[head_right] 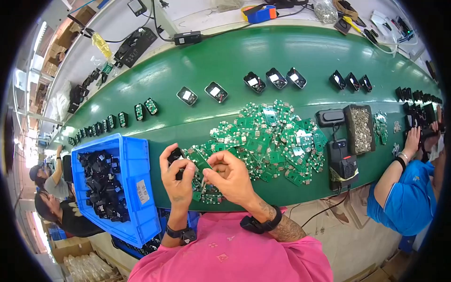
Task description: The person picks up a green circuit board and a black plastic housing, fits the board into the housing by hand, and places the assembled unit onto the green conveyor belt. This process is repeated for several units, occasionally moving aside loose circuit boards to reach the work area.
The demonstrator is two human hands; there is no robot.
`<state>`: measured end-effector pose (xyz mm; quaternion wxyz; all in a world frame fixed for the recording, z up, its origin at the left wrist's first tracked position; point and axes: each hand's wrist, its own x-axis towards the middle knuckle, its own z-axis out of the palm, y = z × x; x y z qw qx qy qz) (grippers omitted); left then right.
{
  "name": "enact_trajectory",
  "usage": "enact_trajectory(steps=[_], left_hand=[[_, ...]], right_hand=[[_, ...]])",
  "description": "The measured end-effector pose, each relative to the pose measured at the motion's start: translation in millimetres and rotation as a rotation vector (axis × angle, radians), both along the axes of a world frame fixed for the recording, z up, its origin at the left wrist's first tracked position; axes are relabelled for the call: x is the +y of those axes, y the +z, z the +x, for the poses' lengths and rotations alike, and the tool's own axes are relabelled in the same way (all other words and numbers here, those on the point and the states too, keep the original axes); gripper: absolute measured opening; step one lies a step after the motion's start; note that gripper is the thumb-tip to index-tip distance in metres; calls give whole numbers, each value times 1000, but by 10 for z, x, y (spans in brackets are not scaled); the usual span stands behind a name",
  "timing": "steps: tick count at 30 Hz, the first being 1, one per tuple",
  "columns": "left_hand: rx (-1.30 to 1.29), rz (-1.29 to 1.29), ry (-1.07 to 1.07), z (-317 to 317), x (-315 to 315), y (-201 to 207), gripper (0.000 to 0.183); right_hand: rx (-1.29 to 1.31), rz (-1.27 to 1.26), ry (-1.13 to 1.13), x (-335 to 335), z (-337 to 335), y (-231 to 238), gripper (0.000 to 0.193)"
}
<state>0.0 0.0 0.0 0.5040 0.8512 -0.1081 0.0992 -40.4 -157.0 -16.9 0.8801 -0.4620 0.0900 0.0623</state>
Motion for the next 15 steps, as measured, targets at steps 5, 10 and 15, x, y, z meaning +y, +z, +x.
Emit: enact_trajectory(steps=[5, 10, 15], left_hand=[[-96, 120, -9, 149, 71, 100, 8], [-93, 115, -32, 165, 114, 51, 8], [92, -59, -96, 188, 135, -32, 31]], right_hand=[[-154, -195, -99, 180, 130, 2, 22], [-402, -665, -181, 192, 173, 61, 16], [-415, -721, -240, 236, 178, 90, 15]])
